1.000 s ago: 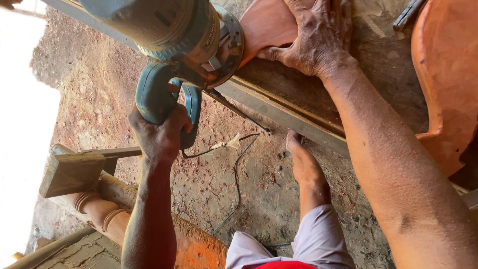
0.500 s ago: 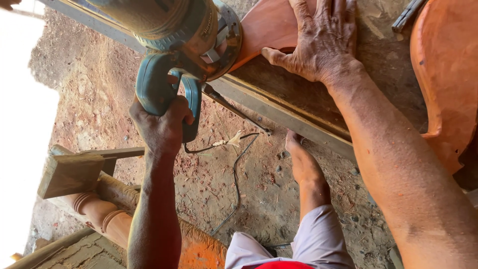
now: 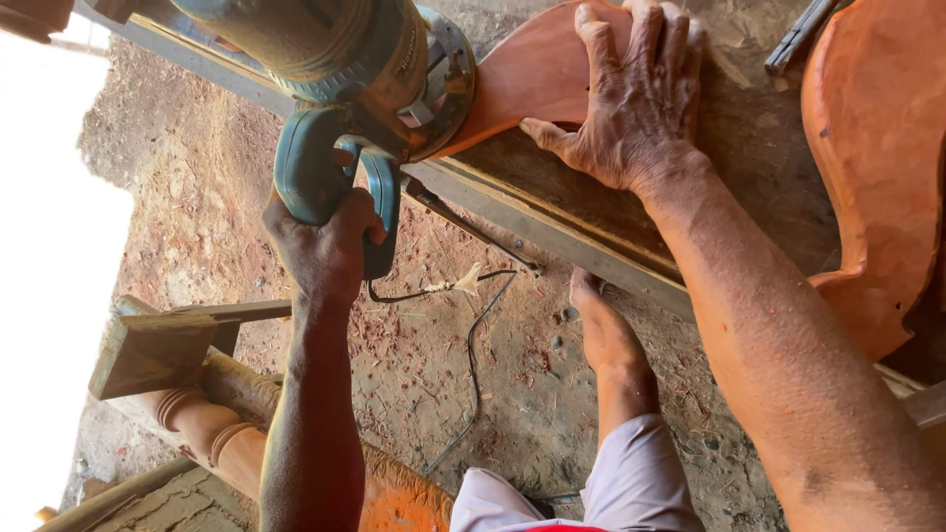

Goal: Shaping the edges of wooden furniture components using a hand-held power router.

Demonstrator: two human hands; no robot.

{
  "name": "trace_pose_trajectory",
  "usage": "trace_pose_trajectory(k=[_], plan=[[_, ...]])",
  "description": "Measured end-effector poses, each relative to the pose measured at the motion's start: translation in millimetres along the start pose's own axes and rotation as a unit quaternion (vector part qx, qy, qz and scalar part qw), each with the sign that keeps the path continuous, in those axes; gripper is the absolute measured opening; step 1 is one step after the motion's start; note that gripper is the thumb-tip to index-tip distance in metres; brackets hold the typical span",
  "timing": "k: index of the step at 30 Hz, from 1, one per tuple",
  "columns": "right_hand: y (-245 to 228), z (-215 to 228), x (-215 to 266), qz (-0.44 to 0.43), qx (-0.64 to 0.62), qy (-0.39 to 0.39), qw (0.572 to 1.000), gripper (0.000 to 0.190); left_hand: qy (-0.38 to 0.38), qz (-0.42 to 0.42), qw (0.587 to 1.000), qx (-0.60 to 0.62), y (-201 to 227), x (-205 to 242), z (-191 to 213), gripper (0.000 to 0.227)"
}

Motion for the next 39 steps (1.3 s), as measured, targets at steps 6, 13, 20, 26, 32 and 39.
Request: trace_pose_trajectory(k=[6,13,20,26,32,39], plan=[[-2.2,0.0,-4.6,-0.003,0.009,0.011,1.000,0.103,0.012,0.009,1.000,-0.012,0.4,-3.3,-3.0,0.035],[-16.4,13.8,-11.1,-0.015,0.039,-0.003,0.999,0.116,0.015,0.012,1.000,0.016,-4.2,-7.7,-6.8,0.035],[-14.0,14.6,-34.8,-0.114,0.056,-0.126,0.984,0.128,0.033,0.010,0.999,0.018,-3.6,-5.9,-10.8,0.033],[0.1,0.3,-30.5,0.047,0.014,-0.078,0.996,0.122,0.033,-0.001,0.999,-0.002,-9.6,-7.3,-9.7,0.033],[-12.4,5.6,-17.8,0.012,0.001,-0.058,0.998,0.121,0.039,0.005,0.999,0.021,-2.7,-10.8,-15.4,0.031],[-18.8,5.7,-9.2,-0.027,-0.001,-0.041,0.999,0.123,0.037,0.010,0.999,0.004,-2.2,-14.1,-17.0,0.032]])
Point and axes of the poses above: each hand's wrist, its own x-axis away from the middle knuckle, its own z-axis out of the back of the hand, y = z × x, the point moved 2 cm from there along -x, towards the middle knuckle, and after that the axes turned 13 degrees about -x, right-handed, at the moved point
